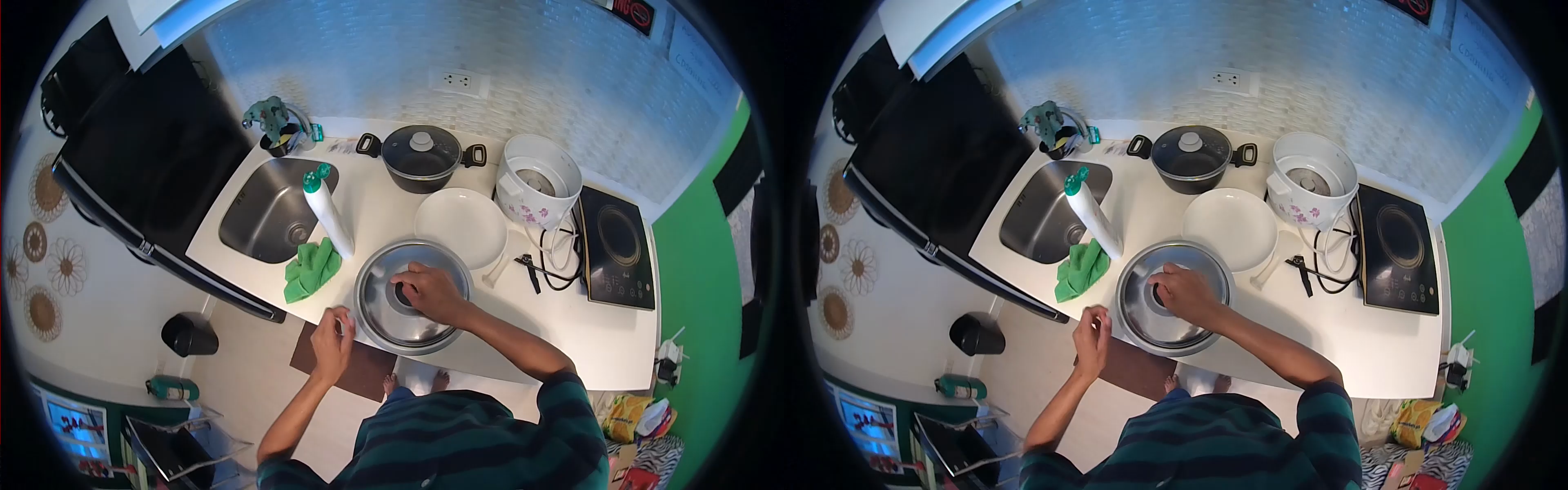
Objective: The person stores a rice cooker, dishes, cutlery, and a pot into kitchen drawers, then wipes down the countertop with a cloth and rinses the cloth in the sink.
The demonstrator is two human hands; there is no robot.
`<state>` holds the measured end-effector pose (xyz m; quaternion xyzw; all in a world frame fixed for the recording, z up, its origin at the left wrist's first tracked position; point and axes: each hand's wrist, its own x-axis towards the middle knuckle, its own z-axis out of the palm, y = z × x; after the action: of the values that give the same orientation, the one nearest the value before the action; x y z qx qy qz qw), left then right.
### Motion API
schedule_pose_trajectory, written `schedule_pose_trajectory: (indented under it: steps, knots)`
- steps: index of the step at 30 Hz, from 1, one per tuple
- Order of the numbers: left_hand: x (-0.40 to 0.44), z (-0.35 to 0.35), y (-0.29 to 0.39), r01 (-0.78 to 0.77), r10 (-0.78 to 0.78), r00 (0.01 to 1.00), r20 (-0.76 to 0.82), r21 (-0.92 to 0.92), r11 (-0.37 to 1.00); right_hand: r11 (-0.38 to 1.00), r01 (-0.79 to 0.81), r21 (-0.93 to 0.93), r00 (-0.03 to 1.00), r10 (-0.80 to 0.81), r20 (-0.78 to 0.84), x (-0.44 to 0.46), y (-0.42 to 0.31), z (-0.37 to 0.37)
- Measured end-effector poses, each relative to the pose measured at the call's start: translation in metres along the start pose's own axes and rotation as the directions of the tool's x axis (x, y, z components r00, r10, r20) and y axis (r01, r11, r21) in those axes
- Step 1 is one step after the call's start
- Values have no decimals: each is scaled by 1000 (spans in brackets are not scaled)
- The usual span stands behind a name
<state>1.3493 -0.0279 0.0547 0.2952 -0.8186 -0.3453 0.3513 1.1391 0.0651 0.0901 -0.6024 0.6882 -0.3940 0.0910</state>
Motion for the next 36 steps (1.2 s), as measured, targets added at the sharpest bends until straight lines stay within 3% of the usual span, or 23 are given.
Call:
schedule_pose_trajectory:
  steps: [4, 7, 8, 10, 12, 13, 14, 15, 16, 17, 18, 19, 21, 22, 25, 27, 28, 31, 33, 36]
  knots:
    - [34, 17, -29, 372, -326, 928, 181, -430, 822, 998, -57, -15, 998, 57, -5, 5, 3, 11]
    - [56, 18, -27, 729, -578, 681, 450, -339, 595, 994, -54, -99, 997, 49, -54, -3, 0, 16]
    - [59, 21, -45, 768, -527, 627, 574, -344, 540, 984, 19, -175, 988, -45, -146, -5, 6, 23]
    - [57, 39, -66, 749, -454, 662, 596, -517, 415, 993, -72, 92, 986, 85, -141, -10, 4, 2]
    - [54, 42, -70, 711, -410, 702, 583, -615, 341, 984, -51, 168, 952, 99, -290, -11, 19, -22]
    - [53, 41, -68, 700, -410, 710, 572, -637, 324, 979, -163, 123, 913, 197, -358, -18, 37, -45]
    - [51, 39, -63, 688, -410, 719, 561, -658, 305, 960, -275, -48, 832, 213, -512, -27, 63, -71]
    - [50, 40, -62, 674, -410, 729, 549, -682, 285, 867, -497, -43, 687, 362, -630, -35, 71, -103]
    - [49, 39, -70, 675, -434, 722, 540, -686, 271, 900, -431, -68, 576, 216, -788, -49, 124, -124]
    - [52, 31, -48, 693, -457, 704, 543, -666, 276, 858, -511, -48, 485, 242, -841, -64, 159, -146]
    - [59, 32, -42, 668, -422, 727, 542, -702, 247, 733, -677, -64, 438, 332, -835, -75, 179, -162]
    - [64, 33, -36, 641, -391, 748, 536, -737, 216, 693, -716, -89, 436, 344, -831, -86, 211, -166]
    - [86, 38, 22, 624, -395, 758, 518, -753, 211, 908, -419, -21, 640, 279, -716, -92, 238, -177]
    - [100, 48, 43, 619, -391, 761, 518, -760, 198, 870, -491, -46, 598, 298, -744, -94, 280, -167]
    - [143, 96, 127, 570, -216, 818, 534, -802, 176, 790, -586, 178, 527, 539, -657, -95, 269, -174]
    - [174, 143, 158, 534, -211, 842, 497, -823, 194, 825, -549, 134, 547, 476, -689, -96, 244, -175]
    - [190, 171, 165, 490, -176, 869, 462, -851, 188, 874, -485, 40, 629, 381, -678, -102, 248, -173]
    - [229, 241, 185, 497, -244, 862, 445, -837, 227, 767, -428, 477, 709, 613, -348, -118, 263, -193]
    - [248, 277, 185, 532, -341, 832, 438, -805, 263, 648, -315, 694, 655, 677, -335, -121, 249, -213]
    - [259, 309, 180, 555, -429, 806, 408, -774, 306, 566, -120, 815, 534, 729, -428, -131, 242, -242]
